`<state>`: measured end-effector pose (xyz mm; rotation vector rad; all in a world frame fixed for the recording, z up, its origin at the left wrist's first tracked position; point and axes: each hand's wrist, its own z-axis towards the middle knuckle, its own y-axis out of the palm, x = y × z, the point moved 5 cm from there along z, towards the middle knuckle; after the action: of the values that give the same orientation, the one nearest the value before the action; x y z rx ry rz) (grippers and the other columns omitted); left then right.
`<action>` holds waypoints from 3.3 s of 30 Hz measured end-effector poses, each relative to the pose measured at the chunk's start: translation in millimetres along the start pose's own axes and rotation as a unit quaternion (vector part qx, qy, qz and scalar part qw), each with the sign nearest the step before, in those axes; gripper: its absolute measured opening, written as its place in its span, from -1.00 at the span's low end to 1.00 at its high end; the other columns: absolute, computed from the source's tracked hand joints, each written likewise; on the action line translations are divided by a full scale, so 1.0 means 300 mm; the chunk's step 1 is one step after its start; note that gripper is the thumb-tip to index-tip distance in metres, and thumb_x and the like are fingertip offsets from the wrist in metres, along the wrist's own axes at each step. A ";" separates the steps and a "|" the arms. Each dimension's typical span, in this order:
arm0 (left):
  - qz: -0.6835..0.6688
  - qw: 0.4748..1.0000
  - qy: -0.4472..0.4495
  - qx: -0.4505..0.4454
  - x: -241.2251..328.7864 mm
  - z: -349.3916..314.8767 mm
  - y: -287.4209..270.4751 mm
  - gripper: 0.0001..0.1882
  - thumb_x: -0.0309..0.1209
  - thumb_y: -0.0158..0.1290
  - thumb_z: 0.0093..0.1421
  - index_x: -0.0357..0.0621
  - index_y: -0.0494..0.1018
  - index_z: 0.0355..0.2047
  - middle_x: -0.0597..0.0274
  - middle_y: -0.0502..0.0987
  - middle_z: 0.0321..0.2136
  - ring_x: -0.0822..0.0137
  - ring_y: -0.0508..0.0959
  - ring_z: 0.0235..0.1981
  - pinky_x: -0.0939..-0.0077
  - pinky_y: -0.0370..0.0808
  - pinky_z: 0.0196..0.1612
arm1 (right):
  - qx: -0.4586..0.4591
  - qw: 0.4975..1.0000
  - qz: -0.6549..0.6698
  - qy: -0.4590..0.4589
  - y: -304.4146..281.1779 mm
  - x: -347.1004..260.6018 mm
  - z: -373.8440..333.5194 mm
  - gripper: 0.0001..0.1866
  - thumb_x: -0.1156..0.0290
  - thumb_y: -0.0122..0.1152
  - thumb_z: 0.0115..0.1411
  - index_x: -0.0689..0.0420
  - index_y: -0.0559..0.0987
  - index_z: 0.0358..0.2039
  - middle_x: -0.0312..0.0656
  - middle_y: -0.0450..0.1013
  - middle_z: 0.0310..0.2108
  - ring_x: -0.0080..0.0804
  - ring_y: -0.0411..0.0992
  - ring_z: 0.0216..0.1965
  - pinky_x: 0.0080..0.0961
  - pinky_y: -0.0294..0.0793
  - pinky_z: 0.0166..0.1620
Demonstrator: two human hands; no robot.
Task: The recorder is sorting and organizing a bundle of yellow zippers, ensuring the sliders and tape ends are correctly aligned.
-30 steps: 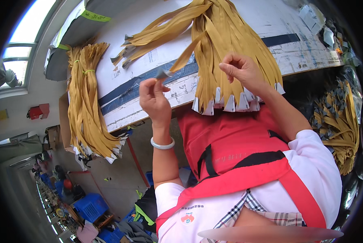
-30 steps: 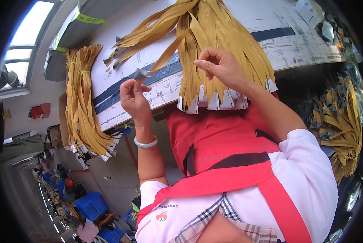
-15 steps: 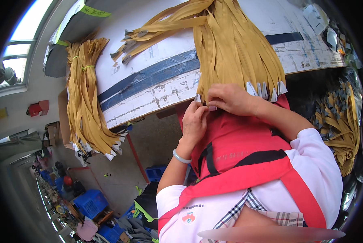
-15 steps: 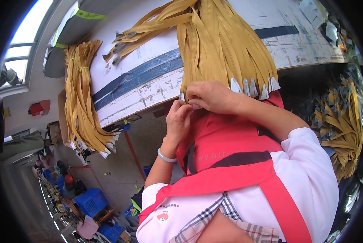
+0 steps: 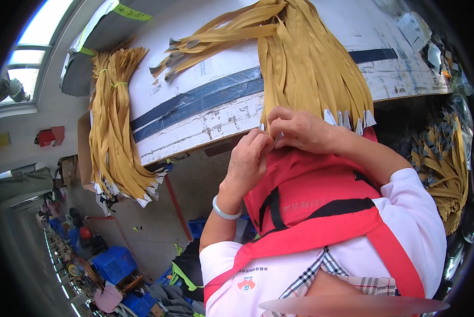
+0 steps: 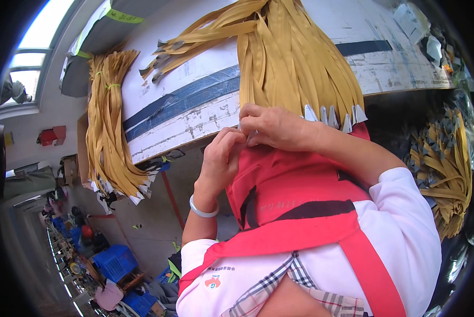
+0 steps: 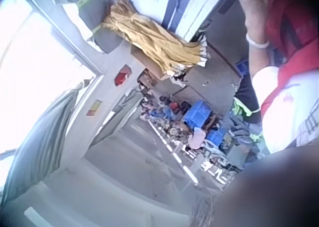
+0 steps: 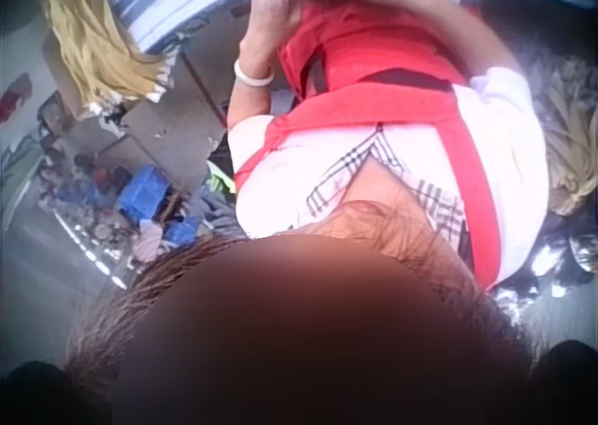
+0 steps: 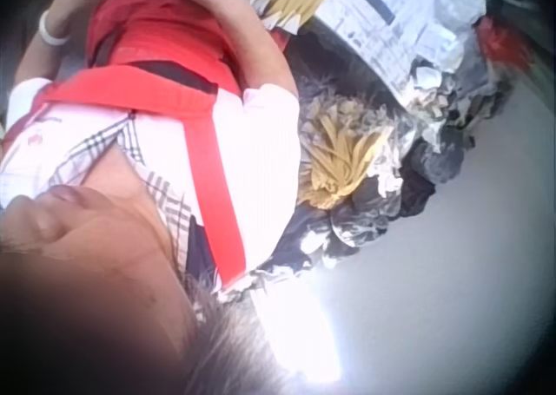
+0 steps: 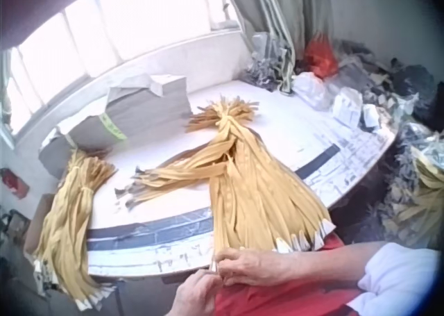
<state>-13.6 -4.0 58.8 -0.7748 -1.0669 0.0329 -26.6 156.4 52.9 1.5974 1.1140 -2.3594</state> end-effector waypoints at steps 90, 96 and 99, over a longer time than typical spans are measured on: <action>0.042 0.985 -0.094 0.140 -0.151 -0.011 0.230 -0.88 -0.53 0.23 0.04 -0.13 0.54 -0.38 0.14 0.50 -0.28 0.09 0.47 -0.22 0.28 0.34 -0.12 | -0.109 0.934 -0.329 0.087 0.006 0.173 -0.039 -0.81 0.39 0.29 0.05 0.10 0.51 -0.32 -0.17 0.39 -0.25 -0.11 0.51 -0.28 -0.29 0.51 -0.27; -0.200 0.958 -0.148 0.140 -0.131 -0.032 0.204 -0.83 -0.64 0.20 0.10 -0.22 0.56 -0.27 0.19 0.49 -0.18 0.35 0.49 -0.17 0.51 0.40 -0.07 | -0.186 0.961 -0.193 0.066 -0.044 0.154 0.004 -0.83 0.48 0.28 0.06 0.16 0.46 -0.37 -0.12 0.36 -0.29 -0.20 0.47 -0.29 -0.35 0.47 -0.26; -0.359 0.914 -0.110 0.157 -0.137 -0.005 0.186 -0.80 -0.69 0.18 0.12 -0.28 0.55 -0.22 0.21 0.47 -0.09 0.44 0.47 -0.17 0.59 0.41 -0.06 | -0.024 1.000 0.013 -0.009 -0.100 0.120 0.013 -0.86 0.54 0.26 0.11 0.21 0.44 -0.40 -0.19 0.38 -0.34 -0.36 0.44 -0.38 -0.40 0.46 -0.31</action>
<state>-14.8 20.7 -6.0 -0.0556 -1.4672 -0.3350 -59.0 187.3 39.1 1.5611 1.1309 -2.3076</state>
